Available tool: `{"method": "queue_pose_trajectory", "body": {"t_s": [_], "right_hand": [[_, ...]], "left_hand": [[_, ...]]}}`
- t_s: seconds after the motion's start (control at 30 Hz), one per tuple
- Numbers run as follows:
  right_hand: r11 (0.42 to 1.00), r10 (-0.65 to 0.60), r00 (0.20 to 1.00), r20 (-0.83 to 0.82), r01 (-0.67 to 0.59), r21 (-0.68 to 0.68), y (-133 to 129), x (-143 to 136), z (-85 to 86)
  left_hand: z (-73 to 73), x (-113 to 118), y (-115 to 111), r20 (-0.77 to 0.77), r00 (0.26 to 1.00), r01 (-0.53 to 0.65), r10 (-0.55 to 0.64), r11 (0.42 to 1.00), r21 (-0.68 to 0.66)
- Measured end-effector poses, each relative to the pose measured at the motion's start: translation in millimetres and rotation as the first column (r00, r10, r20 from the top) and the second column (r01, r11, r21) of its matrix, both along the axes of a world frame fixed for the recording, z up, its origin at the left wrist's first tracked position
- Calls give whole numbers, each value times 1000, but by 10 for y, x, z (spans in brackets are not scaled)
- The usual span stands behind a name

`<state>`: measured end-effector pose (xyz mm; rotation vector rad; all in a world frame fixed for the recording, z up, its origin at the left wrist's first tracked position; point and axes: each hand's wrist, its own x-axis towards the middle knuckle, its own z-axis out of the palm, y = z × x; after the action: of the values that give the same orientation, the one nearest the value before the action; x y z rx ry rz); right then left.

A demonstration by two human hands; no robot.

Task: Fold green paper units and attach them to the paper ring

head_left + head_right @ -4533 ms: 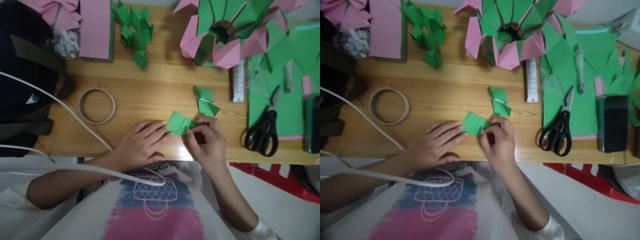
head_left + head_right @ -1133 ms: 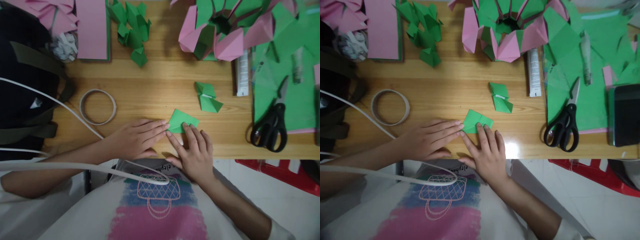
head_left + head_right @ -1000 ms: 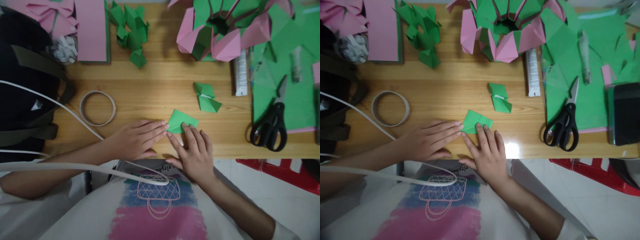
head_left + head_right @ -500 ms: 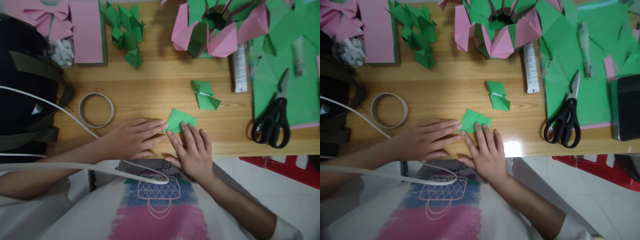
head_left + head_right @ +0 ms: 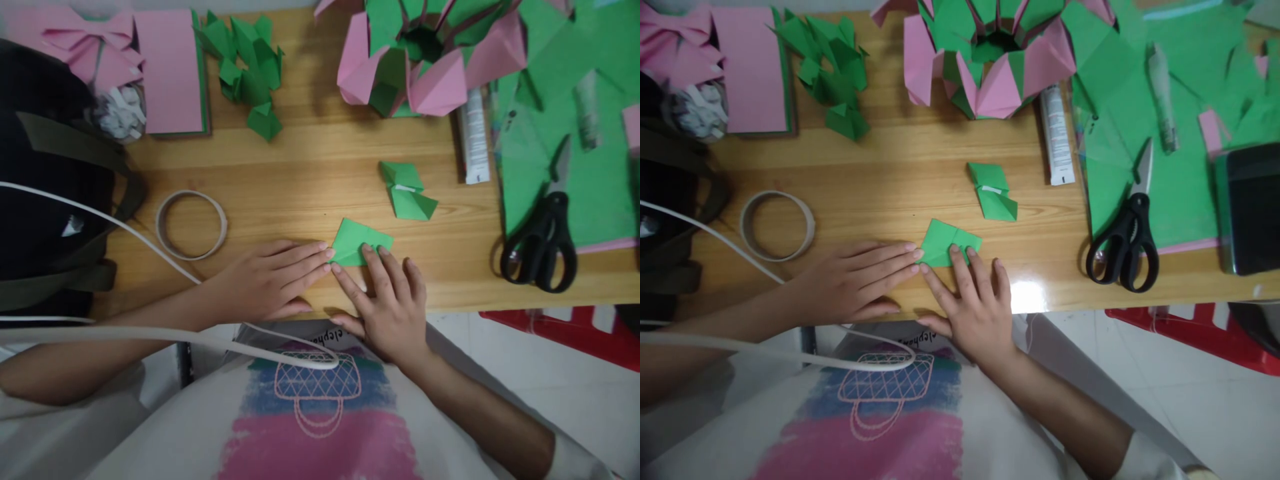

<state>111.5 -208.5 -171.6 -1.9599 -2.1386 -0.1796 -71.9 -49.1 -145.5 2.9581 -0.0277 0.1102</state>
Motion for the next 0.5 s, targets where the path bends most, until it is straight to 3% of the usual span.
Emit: {"method": "queue_pose_trajectory", "body": {"t_s": [0.3, 0.5], "right_hand": [[1000, 4, 1000, 0, -4, -13, -22, 57, 52], [998, -63, 998, 2, 63, -7, -118, 153, 67]], "left_hand": [[10, 1, -18, 10, 1000, -20, 19, 1000, 8], [0, 3, -14, 7, 1000, -16, 16, 1000, 0]]}}
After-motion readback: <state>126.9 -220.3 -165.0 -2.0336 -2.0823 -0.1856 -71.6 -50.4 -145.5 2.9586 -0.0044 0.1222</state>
